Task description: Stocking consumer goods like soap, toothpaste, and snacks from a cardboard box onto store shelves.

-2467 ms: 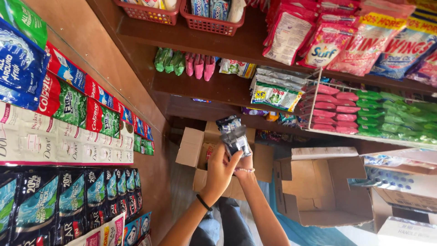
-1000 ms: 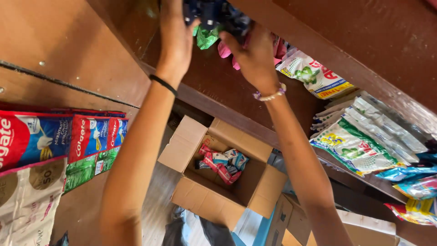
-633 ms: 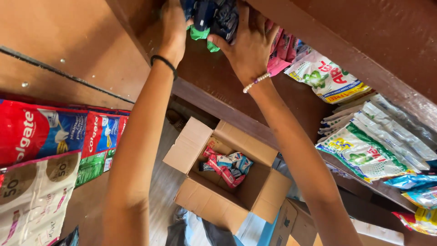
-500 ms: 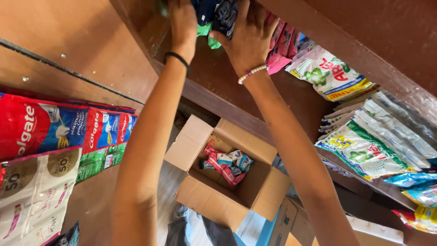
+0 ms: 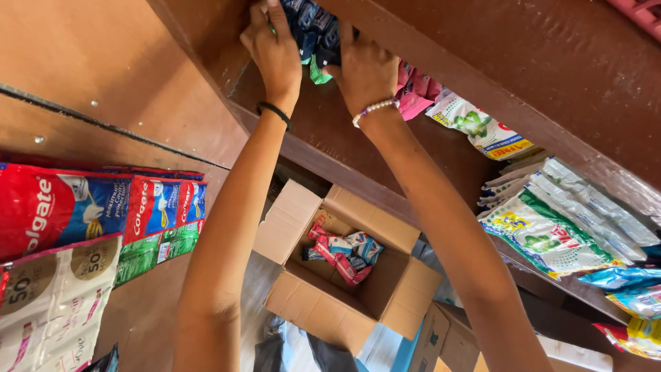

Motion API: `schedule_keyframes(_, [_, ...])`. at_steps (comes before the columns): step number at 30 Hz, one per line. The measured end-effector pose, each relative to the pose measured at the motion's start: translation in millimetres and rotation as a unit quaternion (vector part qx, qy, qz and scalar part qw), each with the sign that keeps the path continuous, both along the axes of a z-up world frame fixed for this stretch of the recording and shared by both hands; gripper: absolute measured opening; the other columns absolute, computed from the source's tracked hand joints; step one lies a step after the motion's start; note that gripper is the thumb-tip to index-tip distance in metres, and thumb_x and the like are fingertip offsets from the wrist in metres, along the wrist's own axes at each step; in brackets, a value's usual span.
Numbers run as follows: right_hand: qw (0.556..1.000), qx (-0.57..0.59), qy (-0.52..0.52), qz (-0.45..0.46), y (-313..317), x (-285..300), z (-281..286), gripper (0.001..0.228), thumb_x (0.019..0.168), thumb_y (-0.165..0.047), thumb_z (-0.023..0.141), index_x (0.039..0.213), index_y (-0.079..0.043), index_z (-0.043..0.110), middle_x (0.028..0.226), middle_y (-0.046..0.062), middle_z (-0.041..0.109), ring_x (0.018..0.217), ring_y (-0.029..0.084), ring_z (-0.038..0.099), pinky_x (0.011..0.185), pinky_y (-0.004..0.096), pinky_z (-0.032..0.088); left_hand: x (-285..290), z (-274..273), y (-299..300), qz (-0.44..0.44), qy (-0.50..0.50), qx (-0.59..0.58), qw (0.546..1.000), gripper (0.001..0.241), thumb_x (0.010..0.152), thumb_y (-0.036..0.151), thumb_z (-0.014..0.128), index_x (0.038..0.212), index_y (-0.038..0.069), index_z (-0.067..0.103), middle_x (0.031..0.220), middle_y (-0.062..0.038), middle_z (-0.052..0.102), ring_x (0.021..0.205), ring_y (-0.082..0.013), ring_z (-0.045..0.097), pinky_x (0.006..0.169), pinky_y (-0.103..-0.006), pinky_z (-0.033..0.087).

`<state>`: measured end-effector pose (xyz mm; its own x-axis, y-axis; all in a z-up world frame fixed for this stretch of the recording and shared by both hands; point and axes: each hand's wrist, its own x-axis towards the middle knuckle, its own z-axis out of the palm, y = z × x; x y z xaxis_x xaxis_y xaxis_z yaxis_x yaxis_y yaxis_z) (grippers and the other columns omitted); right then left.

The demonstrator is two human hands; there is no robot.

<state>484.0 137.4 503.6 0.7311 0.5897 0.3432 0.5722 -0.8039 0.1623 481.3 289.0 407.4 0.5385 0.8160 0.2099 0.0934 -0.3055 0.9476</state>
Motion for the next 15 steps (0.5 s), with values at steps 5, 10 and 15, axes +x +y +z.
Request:
schedule_keyframes(5, [0.998, 0.001, 0.070, 0.000, -2, 12, -19, 0.088, 0.083, -0.057, 0.081, 0.148, -0.010, 0.044, 0.132, 0.020, 0.063, 0.123, 0.039, 0.059, 0.098, 0.054, 0.049, -48, 37, -29, 0.022, -0.104, 0.175, 0.979, 0.035, 0.110, 0.028, 0.059, 0.135, 0.005, 0.052, 0.128, -0.017, 0.056, 0.124, -0.0383, 0.053, 0.112, -0.0513, 0.041])
schedule_keyframes(10, [0.999, -0.005, 0.032, 0.008, 0, 15, -21, 0.090, 0.080, -0.060, 0.080, 0.146, -0.009, 0.044, 0.131, 0.019, 0.064, 0.122, 0.039, 0.059, 0.097, 0.054, 0.048, -51, 33, -24, -0.081, -0.115, 0.209, 0.968, 0.042, 0.103, 0.010, 0.072, 0.137, 0.001, 0.048, 0.137, -0.022, 0.042, 0.132, -0.0440, 0.047, 0.114, -0.0516, 0.040])
schedule_keyframes(15, [0.995, -0.022, 0.093, -0.025, -2, -11, -2, 0.089, 0.087, -0.055, 0.079, 0.154, -0.010, 0.041, 0.139, 0.018, 0.058, 0.128, 0.040, 0.054, 0.101, 0.059, 0.043, -40, 31, -13, -0.062, -0.092, 0.169, 0.979, 0.050, 0.106, 0.011, 0.074, 0.142, -0.001, 0.042, 0.139, -0.022, 0.041, 0.133, -0.0433, 0.047, 0.117, -0.0491, 0.042])
